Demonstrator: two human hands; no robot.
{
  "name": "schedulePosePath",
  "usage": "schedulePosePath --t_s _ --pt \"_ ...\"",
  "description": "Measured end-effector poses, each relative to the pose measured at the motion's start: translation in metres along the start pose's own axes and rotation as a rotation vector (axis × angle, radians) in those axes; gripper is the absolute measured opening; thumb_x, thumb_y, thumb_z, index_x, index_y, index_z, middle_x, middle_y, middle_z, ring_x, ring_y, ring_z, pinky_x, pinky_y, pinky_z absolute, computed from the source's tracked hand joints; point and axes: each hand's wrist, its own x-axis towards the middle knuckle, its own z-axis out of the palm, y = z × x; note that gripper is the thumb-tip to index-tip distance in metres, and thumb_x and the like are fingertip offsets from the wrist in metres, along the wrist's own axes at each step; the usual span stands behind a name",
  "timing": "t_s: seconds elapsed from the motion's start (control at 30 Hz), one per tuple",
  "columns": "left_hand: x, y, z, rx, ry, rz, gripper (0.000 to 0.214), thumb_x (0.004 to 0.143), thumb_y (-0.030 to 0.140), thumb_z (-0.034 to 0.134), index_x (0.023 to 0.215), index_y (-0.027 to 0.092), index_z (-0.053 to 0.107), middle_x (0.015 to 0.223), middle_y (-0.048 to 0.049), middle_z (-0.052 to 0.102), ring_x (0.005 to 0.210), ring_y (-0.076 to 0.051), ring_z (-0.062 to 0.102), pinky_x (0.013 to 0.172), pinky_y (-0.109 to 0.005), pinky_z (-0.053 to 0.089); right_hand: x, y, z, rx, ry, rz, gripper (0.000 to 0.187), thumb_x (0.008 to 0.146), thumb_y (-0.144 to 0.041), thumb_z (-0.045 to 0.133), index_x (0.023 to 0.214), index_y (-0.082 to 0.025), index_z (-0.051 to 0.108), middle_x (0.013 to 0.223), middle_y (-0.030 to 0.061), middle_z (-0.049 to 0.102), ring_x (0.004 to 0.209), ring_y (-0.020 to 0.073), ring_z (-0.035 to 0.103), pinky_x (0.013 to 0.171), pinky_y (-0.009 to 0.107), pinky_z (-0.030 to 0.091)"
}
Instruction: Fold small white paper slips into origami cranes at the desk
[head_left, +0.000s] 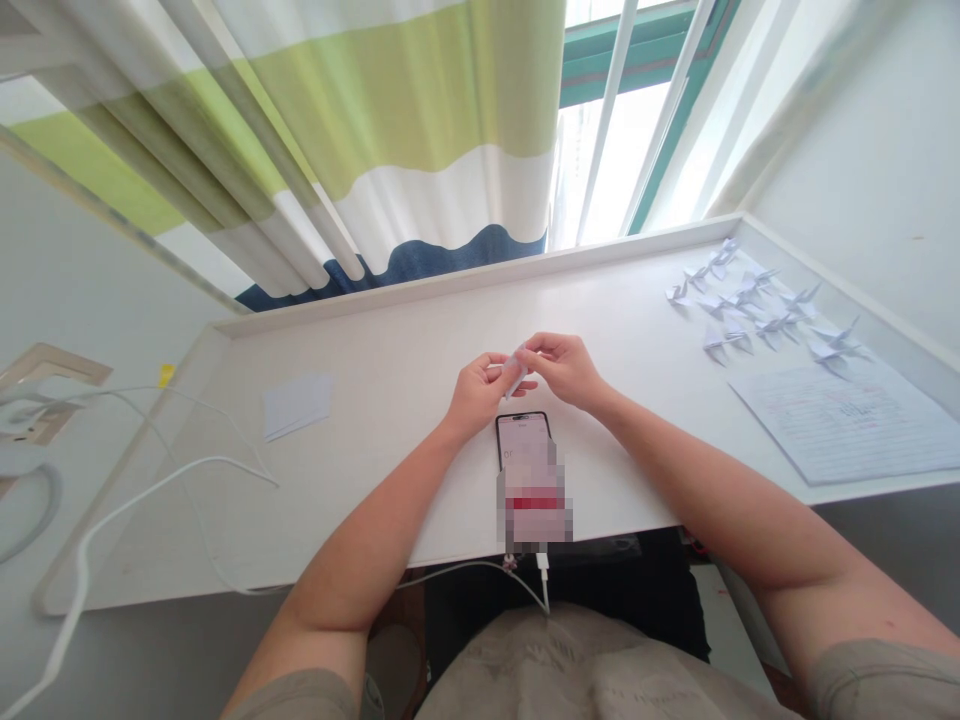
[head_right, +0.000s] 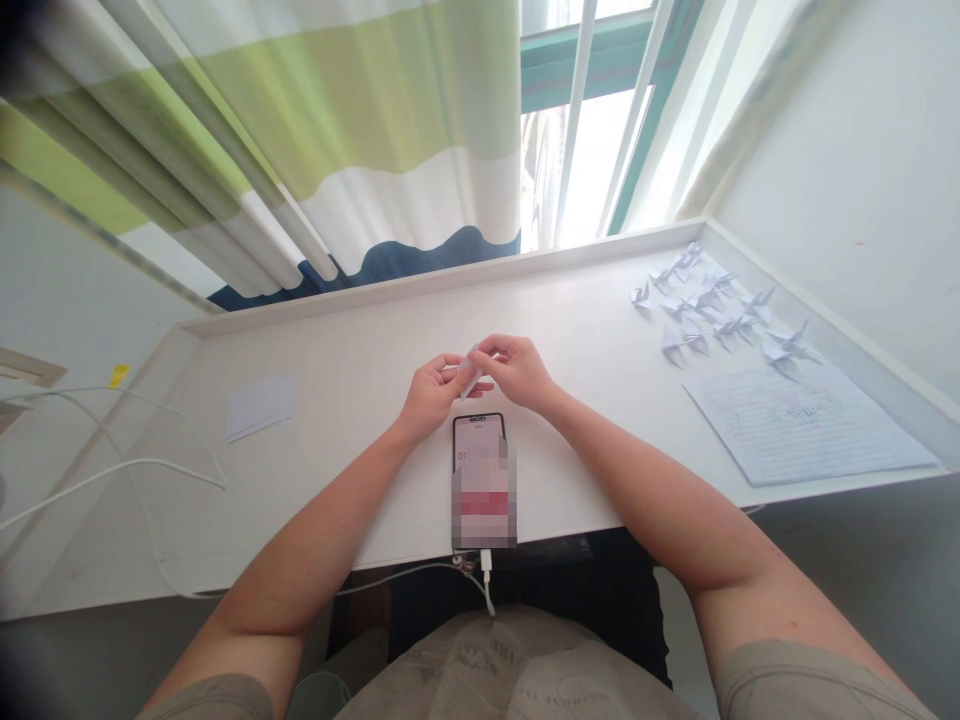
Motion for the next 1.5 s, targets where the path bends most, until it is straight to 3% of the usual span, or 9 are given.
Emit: schedulePosePath --t_s 0.2,0.37,0.4,0.6,0.93,1.07,1.17,1.37,1.5 --pt "-0.001 0.001 0.000 -0.048 -0.074 -0.026 0.060 0.074 0.062 0.091 0.100 0.017 0.061 0.103 -0.0136 0.084 0.088 -0.030 0.084 0.085 -0.044 0.065 -0.001 -0.003 0.001 0.042 0.046 -0.043 0.038 0.084 -0.057 0.081 0.075 -0.021 0.071 0.071 0.0019 0.069 0.065 0.0162 0.063 0.064 0.034 0.056" --pt "-0.003 0.002 0.001 -0.030 -0.066 -0.068 0.056 0.075 0.061 0.091 0.096 0.016 0.063 0.103 -0.0152 0.084 0.088 -0.029 0.084 0.084 -0.042 0.065 0.009 0.002 -0.009 0.094 0.304 -0.029 0.037 0.086 -0.058 0.079 0.081 -0.023 0.068 0.069 -0.0012 0.065 0.061 0.0144 0.063 0.066 0.034 0.058" --pt "-0.003 0.002 0.001 -0.035 -0.047 -0.062 0.055 0.076 0.060 0.091 0.096 0.016 0.063 0.104 -0.0148 0.084 0.088 -0.029 0.084 0.085 -0.042 0.065 0.011 0.003 -0.011 0.084 0.302 -0.022 0.038 0.087 -0.060 0.077 0.084 -0.023 0.070 0.073 -0.0002 0.067 0.063 0.0146 0.064 0.067 0.034 0.058" --pt "0.000 0.000 -0.001 -0.035 -0.011 -0.007 0.051 0.078 0.058 0.090 0.098 0.015 0.071 0.096 -0.0097 0.083 0.087 -0.027 0.083 0.092 -0.046 0.065 0.006 0.002 -0.010 -0.014 0.010 -0.025 0.045 0.080 -0.065 0.083 0.077 -0.021 0.073 0.073 0.0023 0.072 0.069 0.0173 0.066 0.070 0.036 0.057" --pt "-0.002 0.004 -0.001 -0.054 -0.019 -0.034 0.050 0.075 0.056 0.093 0.096 0.015 0.071 0.096 -0.0103 0.084 0.087 -0.028 0.083 0.088 -0.044 0.066 0.005 0.002 -0.003 0.040 0.037 -0.016 0.045 0.086 -0.067 0.075 0.078 -0.023 0.076 0.076 0.0022 0.073 0.075 0.0179 0.065 0.078 0.037 0.057" --pt "0.001 0.000 -0.001 -0.065 0.049 -0.028 0.059 0.071 0.058 0.095 0.101 0.017 0.066 0.091 -0.0093 0.084 0.082 -0.027 0.083 0.083 -0.042 0.067 0.004 0.005 0.002 0.032 0.014 0.007 0.056 0.087 -0.077 0.068 0.082 -0.022 0.075 0.077 0.0033 0.073 0.072 0.0177 0.065 0.074 0.036 0.058" --pt "0.003 -0.002 -0.002 -0.066 0.101 -0.031 0.062 0.073 0.061 0.092 0.102 0.017 0.060 0.089 -0.0097 0.083 0.080 -0.027 0.083 0.080 -0.041 0.067 0.003 0.007 0.004 -0.042 -0.048 -0.008 0.056 0.082 -0.077 0.073 0.077 -0.021 0.072 0.076 0.0029 0.073 0.073 0.0180 0.065 0.071 0.034 0.057" --pt "0.001 -0.001 -0.003 -0.004 -0.056 -0.129 0.059 0.077 0.065 0.087 0.098 0.015 0.063 0.094 -0.0151 0.083 0.076 -0.025 0.082 0.074 -0.038 0.066 0.003 0.007 0.002 -0.061 0.032 -0.034 0.052 0.084 -0.071 0.075 0.071 -0.021 0.070 0.071 0.0024 0.071 0.067 0.0169 0.062 0.067 0.034 0.053" --pt "0.000 -0.001 -0.003 0.026 -0.043 -0.054 0.057 0.079 0.067 0.085 0.092 0.014 0.068 0.094 -0.0157 0.083 0.074 -0.024 0.081 0.072 -0.036 0.066 0.003 0.004 0.001 -0.013 -0.004 0.013 0.052 0.083 -0.072 0.077 0.074 -0.021 0.070 0.073 0.0031 0.071 0.069 0.0172 0.062 0.068 0.034 0.053"
